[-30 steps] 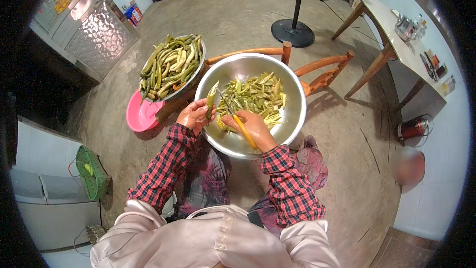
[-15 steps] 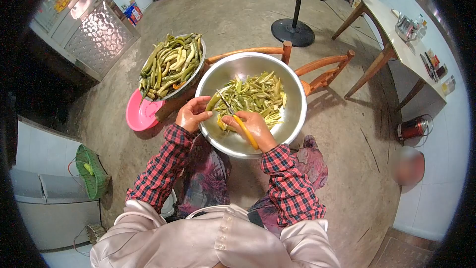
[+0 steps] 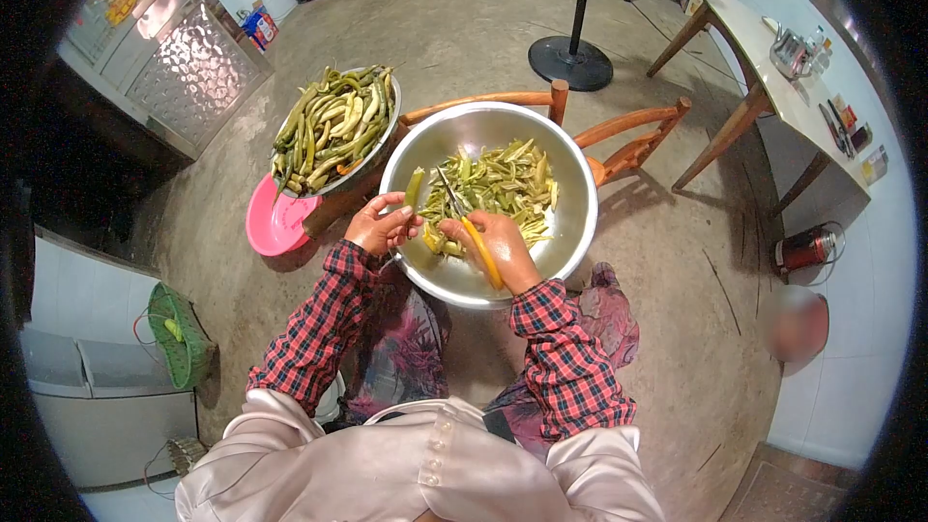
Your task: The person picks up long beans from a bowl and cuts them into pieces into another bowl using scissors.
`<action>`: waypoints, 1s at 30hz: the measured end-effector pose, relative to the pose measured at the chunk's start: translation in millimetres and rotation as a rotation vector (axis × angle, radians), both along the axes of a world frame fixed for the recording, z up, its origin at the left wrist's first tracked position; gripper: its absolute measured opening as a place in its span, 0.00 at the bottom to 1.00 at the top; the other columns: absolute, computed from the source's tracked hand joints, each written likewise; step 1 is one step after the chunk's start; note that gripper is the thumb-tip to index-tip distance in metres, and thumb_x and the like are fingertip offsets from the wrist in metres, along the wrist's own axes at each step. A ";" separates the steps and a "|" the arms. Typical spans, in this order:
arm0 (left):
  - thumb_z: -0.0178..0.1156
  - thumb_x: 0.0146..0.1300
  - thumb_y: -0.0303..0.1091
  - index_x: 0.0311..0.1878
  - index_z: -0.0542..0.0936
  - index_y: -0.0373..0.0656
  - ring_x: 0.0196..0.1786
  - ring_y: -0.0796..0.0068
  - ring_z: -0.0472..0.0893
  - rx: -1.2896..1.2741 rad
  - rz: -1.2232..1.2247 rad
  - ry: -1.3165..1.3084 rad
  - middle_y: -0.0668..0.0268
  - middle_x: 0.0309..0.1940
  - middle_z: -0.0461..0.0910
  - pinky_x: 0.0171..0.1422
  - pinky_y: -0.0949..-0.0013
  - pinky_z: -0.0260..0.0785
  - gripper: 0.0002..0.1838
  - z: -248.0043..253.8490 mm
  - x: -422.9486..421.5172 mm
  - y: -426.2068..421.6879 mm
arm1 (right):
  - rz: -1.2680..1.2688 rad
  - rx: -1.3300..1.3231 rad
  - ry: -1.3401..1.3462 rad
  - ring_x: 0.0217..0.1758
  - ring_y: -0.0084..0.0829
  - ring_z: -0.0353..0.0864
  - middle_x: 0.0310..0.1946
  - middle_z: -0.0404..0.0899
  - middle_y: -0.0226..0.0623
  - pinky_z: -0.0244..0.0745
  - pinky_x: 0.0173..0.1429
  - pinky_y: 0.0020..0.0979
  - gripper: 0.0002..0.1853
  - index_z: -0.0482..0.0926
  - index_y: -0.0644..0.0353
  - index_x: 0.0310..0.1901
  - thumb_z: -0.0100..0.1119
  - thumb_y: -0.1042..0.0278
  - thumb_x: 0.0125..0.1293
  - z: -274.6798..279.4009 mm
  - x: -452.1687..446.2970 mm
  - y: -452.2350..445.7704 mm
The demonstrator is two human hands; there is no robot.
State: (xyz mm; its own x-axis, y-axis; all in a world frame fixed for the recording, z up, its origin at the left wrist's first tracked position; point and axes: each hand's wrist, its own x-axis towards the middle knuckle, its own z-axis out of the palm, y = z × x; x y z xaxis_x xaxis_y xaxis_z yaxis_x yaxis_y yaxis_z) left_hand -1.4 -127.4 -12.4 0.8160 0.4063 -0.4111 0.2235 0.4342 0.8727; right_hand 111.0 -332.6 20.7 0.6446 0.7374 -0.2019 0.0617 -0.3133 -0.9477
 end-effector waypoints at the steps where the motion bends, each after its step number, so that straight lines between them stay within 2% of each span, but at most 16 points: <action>1: 0.62 0.65 0.27 0.60 0.71 0.40 0.33 0.76 0.80 -0.046 0.024 0.003 0.57 0.41 0.83 0.34 0.77 0.72 0.20 -2.3 1.2 1.4 | -0.005 0.031 0.012 0.22 0.23 0.69 0.17 0.73 0.38 0.67 0.29 0.30 0.24 0.82 0.66 0.31 0.68 0.46 0.60 -3.5 -0.1 1.4; 2: 0.62 0.66 0.28 0.60 0.70 0.41 0.32 0.76 0.80 -0.092 0.049 0.006 0.57 0.41 0.83 0.33 0.77 0.71 0.21 -3.5 1.8 2.2 | -0.009 0.062 0.024 0.22 0.23 0.70 0.18 0.73 0.38 0.67 0.29 0.31 0.24 0.82 0.66 0.31 0.68 0.46 0.59 -7.4 0.0 3.0; 5: 0.60 0.66 0.27 0.62 0.70 0.40 0.34 0.77 0.80 -0.081 0.080 -0.023 0.58 0.42 0.82 0.35 0.78 0.71 0.21 -2.4 3.6 -0.1 | 0.028 0.150 -0.184 0.25 0.15 0.70 0.22 0.77 0.29 0.65 0.28 0.21 0.18 0.80 0.64 0.32 0.68 0.55 0.63 -22.8 -2.1 6.0; 8: 0.58 0.67 0.27 0.64 0.69 0.39 0.35 0.78 0.79 -0.132 0.038 -0.102 0.61 0.44 0.82 0.40 0.78 0.71 0.22 -0.8 4.7 2.1 | 0.064 0.013 -0.231 0.30 0.17 0.72 0.27 0.79 0.31 0.68 0.34 0.23 0.19 0.81 0.64 0.38 0.69 0.54 0.61 -26.4 -2.5 5.7; 11: 0.58 0.67 0.26 0.64 0.72 0.41 0.39 0.77 0.82 -0.015 -0.016 -0.099 0.62 0.44 0.83 0.43 0.77 0.73 0.21 2.0 3.6 -2.6 | 0.050 0.045 -0.333 0.29 0.17 0.71 0.25 0.78 0.32 0.68 0.33 0.24 0.18 0.80 0.63 0.39 0.70 0.55 0.61 -15.8 -4.8 4.2; 14: 0.58 0.67 0.26 0.63 0.72 0.39 0.42 0.77 0.82 -0.017 -0.021 -0.120 0.62 0.44 0.83 0.45 0.77 0.74 0.21 11.1 3.0 -10.9 | 0.041 0.084 -0.315 0.28 0.17 0.71 0.24 0.77 0.33 0.68 0.33 0.24 0.18 0.80 0.64 0.40 0.70 0.55 0.61 -13.3 -4.7 3.6; 17: 0.59 0.67 0.26 0.62 0.72 0.37 0.43 0.75 0.83 -0.113 -0.077 -0.089 0.63 0.44 0.83 0.45 0.77 0.75 0.20 2.8 3.9 -3.3 | 0.041 0.051 -0.293 0.28 0.17 0.69 0.24 0.75 0.32 0.66 0.32 0.24 0.19 0.81 0.64 0.40 0.70 0.54 0.60 -5.2 -5.9 2.7; 20: 0.60 0.66 0.28 0.59 0.73 0.37 0.44 0.75 0.83 -0.226 -0.157 -0.043 0.63 0.43 0.83 0.45 0.76 0.75 0.19 9.9 2.5 -3.7 | 0.056 0.167 -0.259 0.27 0.17 0.66 0.23 0.73 0.30 0.64 0.31 0.24 0.21 0.80 0.65 0.41 0.71 0.54 0.59 -24.0 -3.1 6.1; 21: 0.61 0.66 0.29 0.56 0.75 0.38 0.43 0.74 0.83 -0.184 -0.153 -0.001 0.63 0.43 0.83 0.45 0.75 0.75 0.17 10.5 3.2 -4.5 | 0.051 0.160 -0.261 0.27 0.17 0.66 0.23 0.73 0.30 0.64 0.31 0.24 0.21 0.80 0.65 0.41 0.72 0.54 0.58 -21.3 -3.9 6.2; 26: 0.64 0.63 0.27 0.53 0.76 0.36 0.42 0.72 0.84 -0.054 -0.001 -0.031 0.62 0.41 0.83 0.45 0.73 0.78 0.16 13.0 5.5 -12.3 | 0.035 0.043 -0.348 0.26 0.18 0.65 0.21 0.70 0.31 0.63 0.30 0.24 0.24 0.79 0.66 0.41 0.74 0.52 0.55 -7.4 -6.1 5.0; 29: 0.65 0.61 0.25 0.51 0.76 0.34 0.41 0.71 0.85 -0.015 0.083 -0.073 0.61 0.40 0.83 0.45 0.72 0.79 0.15 13.4 7.6 -15.6 | -0.010 0.054 -0.523 0.26 0.25 0.70 0.23 0.72 0.35 0.67 0.32 0.28 0.27 0.79 0.66 0.42 0.75 0.49 0.51 0.9 -11.0 4.9; 30: 0.65 0.61 0.24 0.50 0.76 0.34 0.41 0.70 0.85 -0.004 0.099 -0.085 0.60 0.40 0.83 0.44 0.72 0.80 0.15 14.8 8.4 -16.9 | -0.024 0.045 -0.556 0.30 0.33 0.74 0.26 0.74 0.40 0.70 0.35 0.33 0.30 0.79 0.64 0.44 0.74 0.46 0.50 -2.4 -12.4 5.9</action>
State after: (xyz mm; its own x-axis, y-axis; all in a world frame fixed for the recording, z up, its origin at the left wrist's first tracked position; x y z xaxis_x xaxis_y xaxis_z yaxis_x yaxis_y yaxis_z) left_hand 7.0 -144.3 2.4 0.8040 0.4853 -0.3436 0.1041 0.4541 0.8848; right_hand 98.6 -326.7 18.3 0.6620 0.7211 0.2045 0.5493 -0.2812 -0.7869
